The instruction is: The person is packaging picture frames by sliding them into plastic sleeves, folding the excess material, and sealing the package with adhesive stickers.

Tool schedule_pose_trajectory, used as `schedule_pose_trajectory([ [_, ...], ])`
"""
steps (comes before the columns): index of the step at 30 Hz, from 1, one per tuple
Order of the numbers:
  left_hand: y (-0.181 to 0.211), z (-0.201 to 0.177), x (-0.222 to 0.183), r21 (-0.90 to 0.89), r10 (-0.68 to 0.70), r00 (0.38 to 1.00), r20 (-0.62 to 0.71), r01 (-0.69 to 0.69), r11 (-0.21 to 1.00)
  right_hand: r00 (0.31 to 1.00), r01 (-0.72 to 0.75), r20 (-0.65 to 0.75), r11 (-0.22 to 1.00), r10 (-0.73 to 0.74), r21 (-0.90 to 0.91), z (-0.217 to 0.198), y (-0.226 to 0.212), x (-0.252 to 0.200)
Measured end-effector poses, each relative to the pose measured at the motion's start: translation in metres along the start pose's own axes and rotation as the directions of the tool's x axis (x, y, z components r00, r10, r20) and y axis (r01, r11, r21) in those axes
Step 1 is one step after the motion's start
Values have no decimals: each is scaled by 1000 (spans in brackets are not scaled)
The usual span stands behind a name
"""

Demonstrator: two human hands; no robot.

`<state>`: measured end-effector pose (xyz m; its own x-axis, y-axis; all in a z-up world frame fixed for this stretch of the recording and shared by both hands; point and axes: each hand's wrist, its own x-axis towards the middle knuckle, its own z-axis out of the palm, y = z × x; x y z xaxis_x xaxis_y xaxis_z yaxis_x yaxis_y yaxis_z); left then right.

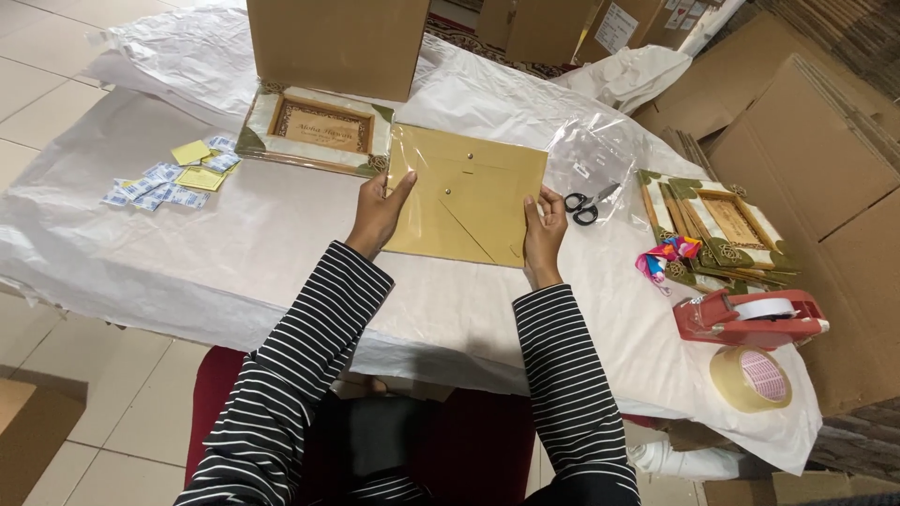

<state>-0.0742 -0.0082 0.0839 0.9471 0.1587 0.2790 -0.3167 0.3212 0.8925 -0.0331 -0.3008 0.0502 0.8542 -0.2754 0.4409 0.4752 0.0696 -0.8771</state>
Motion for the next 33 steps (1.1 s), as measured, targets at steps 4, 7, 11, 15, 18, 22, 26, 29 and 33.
schedule_pose_trajectory([
  [4, -3, 0, 0, 4, 15, 1000, 0, -15, 1000, 1000, -10, -17, 999, 10, -51, 17, -31, -15],
  [7, 12, 6, -8, -26, 21, 1000, -20, -21, 999, 992, 83, -89, 989, -94, -124, 12, -17, -8],
  [11, 7, 4, -7, -15, 28, 1000, -10, -28, 999, 979, 58, -182, 979, -94, -194, 5, -7, 0],
  [15, 8, 6, -10, -30, -8, 1000, -4, 8, 1000, 963, 72, -228, 953, -142, -293, -1, 3, 4],
  [18, 15, 12, -13, -48, -13, 1000, -9, 12, 999, 943, 105, -247, 901, -225, -420, -4, 5, 5],
  [22, 17, 12, -15, -51, -4, 1000, -15, 4, 999, 934, 118, -242, 866, -263, -487, 4, -16, -4],
  [26, 21, 13, -17, -56, 2, 1000, -16, -3, 998, 925, 145, -215, 815, -313, -561, 3, -21, -5],
  [29, 18, 9, -14, -38, 4, 1000, 2, -4, 999, 922, 176, -191, 803, -337, -570, -1, -16, -2],
  [33, 24, 8, -17, 7, 47, 997, 58, -48, 999, 923, 213, -162, 814, -349, -541, -4, -12, 1],
])
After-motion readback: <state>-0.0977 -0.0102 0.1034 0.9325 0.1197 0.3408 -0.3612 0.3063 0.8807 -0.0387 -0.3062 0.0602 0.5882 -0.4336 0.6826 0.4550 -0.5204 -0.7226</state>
